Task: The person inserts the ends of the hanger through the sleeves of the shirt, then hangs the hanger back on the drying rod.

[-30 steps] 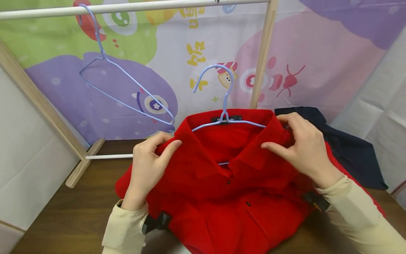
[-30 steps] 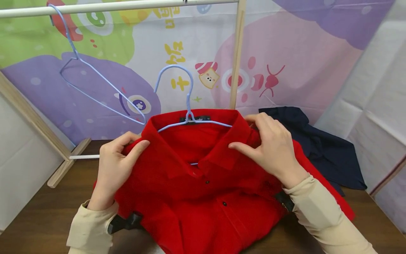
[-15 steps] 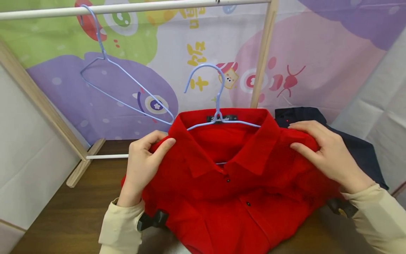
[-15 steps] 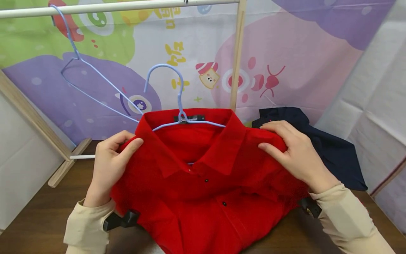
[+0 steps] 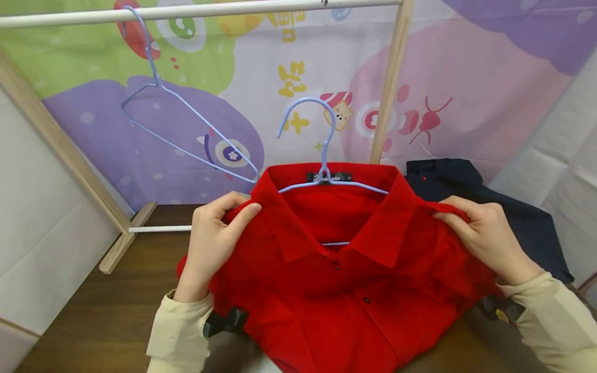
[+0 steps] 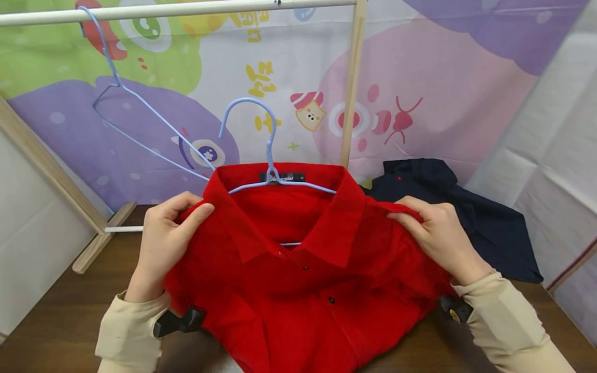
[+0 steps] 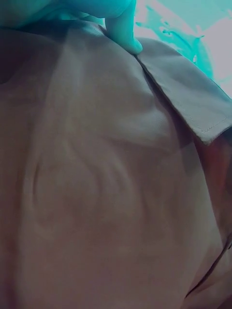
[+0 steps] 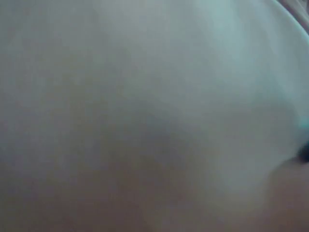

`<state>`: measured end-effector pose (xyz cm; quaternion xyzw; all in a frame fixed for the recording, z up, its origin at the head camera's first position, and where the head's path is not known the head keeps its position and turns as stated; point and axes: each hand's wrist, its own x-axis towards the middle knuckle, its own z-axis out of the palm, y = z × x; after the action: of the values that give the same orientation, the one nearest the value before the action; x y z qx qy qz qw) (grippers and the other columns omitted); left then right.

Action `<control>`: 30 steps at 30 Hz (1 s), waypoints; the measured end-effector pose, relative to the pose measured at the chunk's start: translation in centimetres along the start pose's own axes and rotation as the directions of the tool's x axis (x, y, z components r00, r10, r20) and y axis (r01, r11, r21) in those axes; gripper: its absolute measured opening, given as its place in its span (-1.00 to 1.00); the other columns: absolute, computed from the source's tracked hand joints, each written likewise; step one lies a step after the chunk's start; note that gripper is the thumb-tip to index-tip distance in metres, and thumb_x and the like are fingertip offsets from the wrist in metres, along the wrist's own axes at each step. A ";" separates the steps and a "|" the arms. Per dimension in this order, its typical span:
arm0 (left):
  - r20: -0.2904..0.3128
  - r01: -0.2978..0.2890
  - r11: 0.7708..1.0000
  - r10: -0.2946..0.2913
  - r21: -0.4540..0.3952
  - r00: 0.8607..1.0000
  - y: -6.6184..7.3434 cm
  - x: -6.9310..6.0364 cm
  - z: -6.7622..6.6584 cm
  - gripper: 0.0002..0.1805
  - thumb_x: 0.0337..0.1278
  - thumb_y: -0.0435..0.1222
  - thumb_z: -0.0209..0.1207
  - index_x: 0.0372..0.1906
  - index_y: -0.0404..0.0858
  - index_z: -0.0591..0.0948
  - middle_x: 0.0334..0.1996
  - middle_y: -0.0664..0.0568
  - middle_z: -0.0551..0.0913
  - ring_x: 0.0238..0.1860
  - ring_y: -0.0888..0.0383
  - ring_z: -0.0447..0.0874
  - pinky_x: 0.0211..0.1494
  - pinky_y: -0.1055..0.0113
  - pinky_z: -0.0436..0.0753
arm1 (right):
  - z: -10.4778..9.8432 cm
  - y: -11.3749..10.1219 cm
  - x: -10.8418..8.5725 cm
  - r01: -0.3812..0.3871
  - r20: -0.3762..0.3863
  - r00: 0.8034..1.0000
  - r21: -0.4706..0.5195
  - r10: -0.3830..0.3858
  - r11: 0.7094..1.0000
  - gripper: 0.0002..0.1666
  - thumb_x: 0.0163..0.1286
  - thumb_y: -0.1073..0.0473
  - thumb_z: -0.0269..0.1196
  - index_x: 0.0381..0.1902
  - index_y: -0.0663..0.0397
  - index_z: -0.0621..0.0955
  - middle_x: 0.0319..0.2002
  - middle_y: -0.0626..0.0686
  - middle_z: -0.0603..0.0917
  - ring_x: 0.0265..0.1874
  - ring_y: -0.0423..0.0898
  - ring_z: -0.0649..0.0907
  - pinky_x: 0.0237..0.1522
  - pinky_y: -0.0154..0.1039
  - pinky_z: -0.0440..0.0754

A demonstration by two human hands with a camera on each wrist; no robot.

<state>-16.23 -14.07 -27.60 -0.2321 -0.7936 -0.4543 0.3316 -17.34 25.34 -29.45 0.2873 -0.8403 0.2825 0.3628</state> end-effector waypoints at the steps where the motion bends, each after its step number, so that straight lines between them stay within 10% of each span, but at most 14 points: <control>1: 0.001 0.001 1.000 -0.001 0.001 1.000 0.0 0.0 0.1 -0.88 -0.01 -0.32 0.27 -0.55 -0.21 0.60 -0.71 0.11 0.43 -0.65 0.32 0.26 -0.59 0.46 0.27 | 0.0 0.0 -0.1 0.003 -0.009 1.000 0.003 -0.003 1.000 -0.77 -0.05 0.43 0.36 -0.44 0.02 0.64 -0.59 -0.27 0.52 -0.67 -0.44 0.29 -0.64 -0.54 0.26; 12: 0.040 0.004 1.000 -0.005 0.023 0.999 -0.1 0.0 1.1 -0.94 0.00 -0.29 0.27 -0.44 -0.19 0.63 -0.59 0.12 0.55 -0.55 0.30 0.36 -0.49 0.48 0.36 | -1.1 0.0 -0.5 -0.005 -0.120 0.993 -0.103 -0.007 0.995 -0.84 0.15 0.11 0.27 -0.47 0.08 0.64 -0.66 -0.09 0.54 -0.70 -0.42 0.24 -0.61 -0.58 0.23; 21: 0.075 -0.034 0.999 0.032 0.037 0.997 0.3 -0.1 1.7 -0.91 0.06 -0.32 0.22 -0.29 -0.21 0.63 -0.39 0.08 0.63 -0.39 0.27 0.49 -0.30 0.49 0.47 | -3.2 0.2 -1.0 -0.054 -0.179 0.983 -0.152 0.026 0.987 -0.76 0.18 0.05 0.27 -0.48 0.12 0.65 -0.49 -0.66 0.40 -0.72 -0.49 0.28 -0.58 -0.65 0.20; 30: 0.229 -0.192 0.976 0.165 0.103 0.959 2.1 1.4 2.7 -0.71 0.21 -0.32 0.06 0.03 -0.26 0.51 -0.07 0.01 0.58 -0.03 0.16 0.53 0.06 0.27 0.47 | -6.6 -0.5 -0.8 -0.169 -0.220 0.958 0.081 0.183 0.982 -0.81 0.24 0.34 0.18 -0.55 0.05 0.62 -0.60 -0.51 0.47 -0.70 -0.51 0.32 -0.64 -0.59 0.19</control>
<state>-16.62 -10.60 -26.33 -0.3307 -0.8277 -0.3439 0.2955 -13.57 29.72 -26.12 0.1881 -0.8068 0.3700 0.4204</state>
